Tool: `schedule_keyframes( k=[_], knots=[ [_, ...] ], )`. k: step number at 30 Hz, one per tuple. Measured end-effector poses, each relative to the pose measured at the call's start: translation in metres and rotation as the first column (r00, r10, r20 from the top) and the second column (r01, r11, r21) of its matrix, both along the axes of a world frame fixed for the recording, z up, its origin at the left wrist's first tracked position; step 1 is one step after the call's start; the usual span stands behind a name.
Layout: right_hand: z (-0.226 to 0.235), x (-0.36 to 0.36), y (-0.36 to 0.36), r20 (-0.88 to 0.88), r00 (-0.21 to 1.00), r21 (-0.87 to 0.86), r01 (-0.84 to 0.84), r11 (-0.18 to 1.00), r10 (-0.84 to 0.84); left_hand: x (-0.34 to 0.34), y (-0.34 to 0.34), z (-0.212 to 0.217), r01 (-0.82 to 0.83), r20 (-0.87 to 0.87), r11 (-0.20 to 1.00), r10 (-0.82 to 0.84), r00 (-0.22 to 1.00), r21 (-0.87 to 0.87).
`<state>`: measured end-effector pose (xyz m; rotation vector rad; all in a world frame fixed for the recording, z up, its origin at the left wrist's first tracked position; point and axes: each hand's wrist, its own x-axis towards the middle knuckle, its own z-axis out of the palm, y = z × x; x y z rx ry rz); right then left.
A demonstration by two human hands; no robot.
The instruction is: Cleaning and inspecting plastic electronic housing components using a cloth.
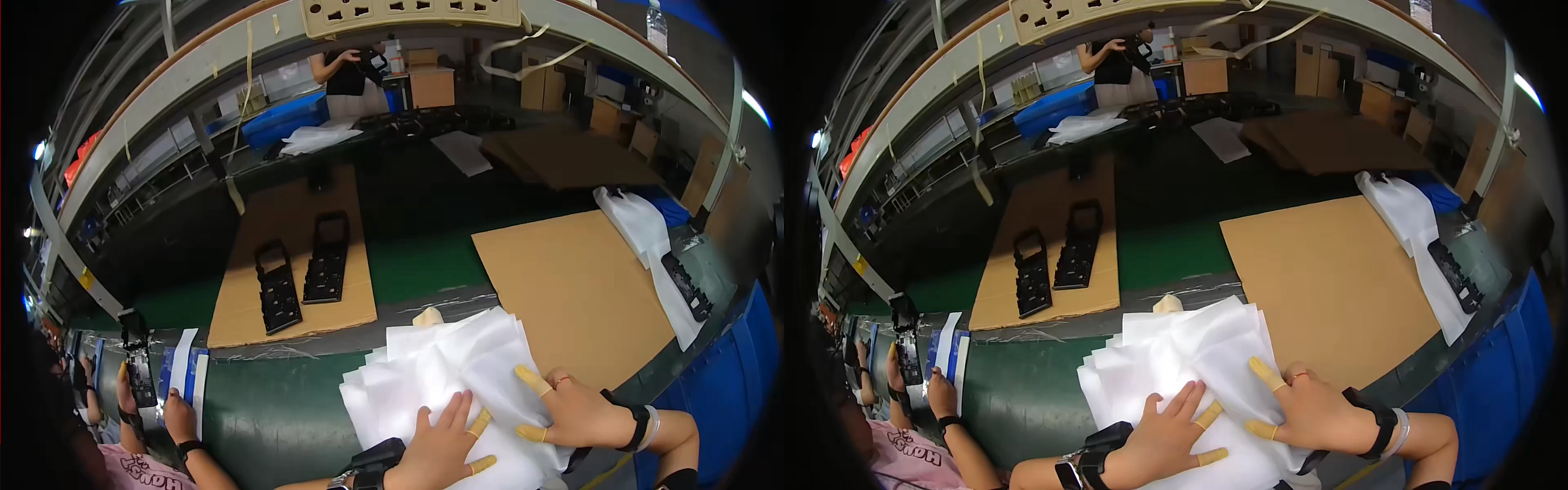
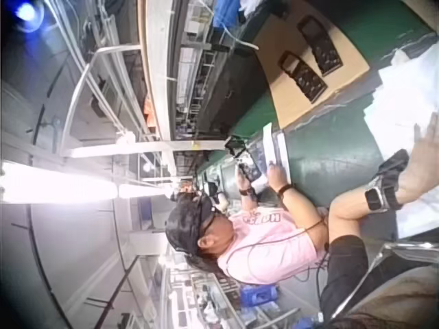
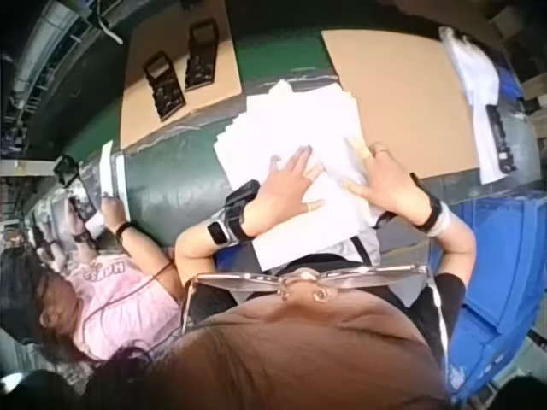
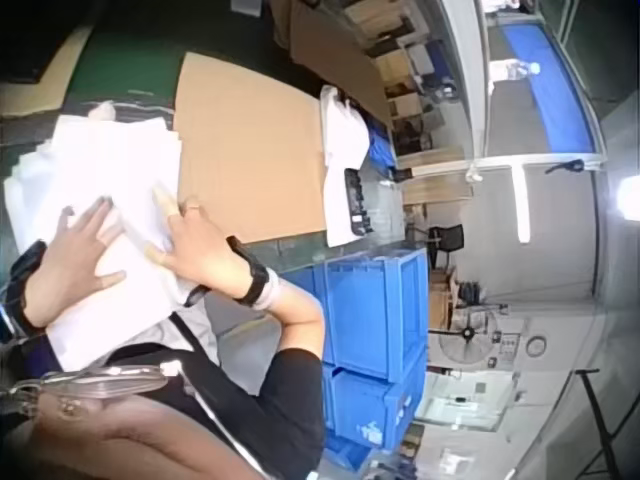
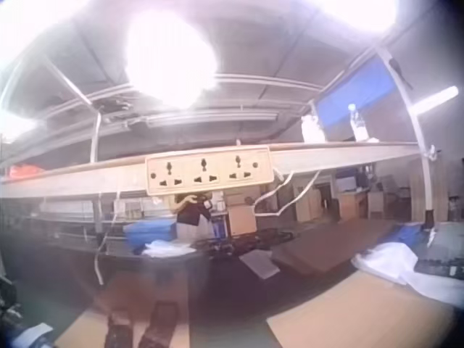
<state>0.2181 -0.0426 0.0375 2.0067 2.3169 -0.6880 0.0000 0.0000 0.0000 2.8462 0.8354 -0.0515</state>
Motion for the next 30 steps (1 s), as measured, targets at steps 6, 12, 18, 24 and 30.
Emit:
schedule_keyframes(
  k=[6, 12, 18, 24, 30],
  knots=[
    [0.018, -0.003, 0.004, -0.041, 0.996, 0.014, 0.076, 0.997, -0.075, -0.004, 0.005, -0.007, 0.041, -0.086, 0.996, -0.035, 0.996, 0.077],
    [0.010, 0.006, -0.017, -0.957, 0.029, -0.278, -0.378, 0.883, -0.288, -0.009, 0.005, 0.041, -0.033, -0.197, 0.993, 0.010, 0.980, -0.112],
    [-0.006, -0.020, -0.030, -0.572, 0.764, 0.020, -0.349, 0.937, 0.297, -0.036, 0.006, 0.046, -0.104, -0.044, 0.990, 0.101, 0.994, -0.090],
    [-0.019, -0.035, -0.045, -0.274, 0.833, 0.216, -0.433, 0.875, 0.480, -0.053, -0.003, 0.079, -0.417, 0.207, 0.849, 0.366, 0.907, 0.324],
    [-0.022, -0.039, -0.051, -0.205, 0.856, 0.259, -0.421, 0.870, 0.475, -0.025, 0.008, 0.051, 0.028, 0.212, 0.993, -0.051, 0.976, 0.114]
  ],
)
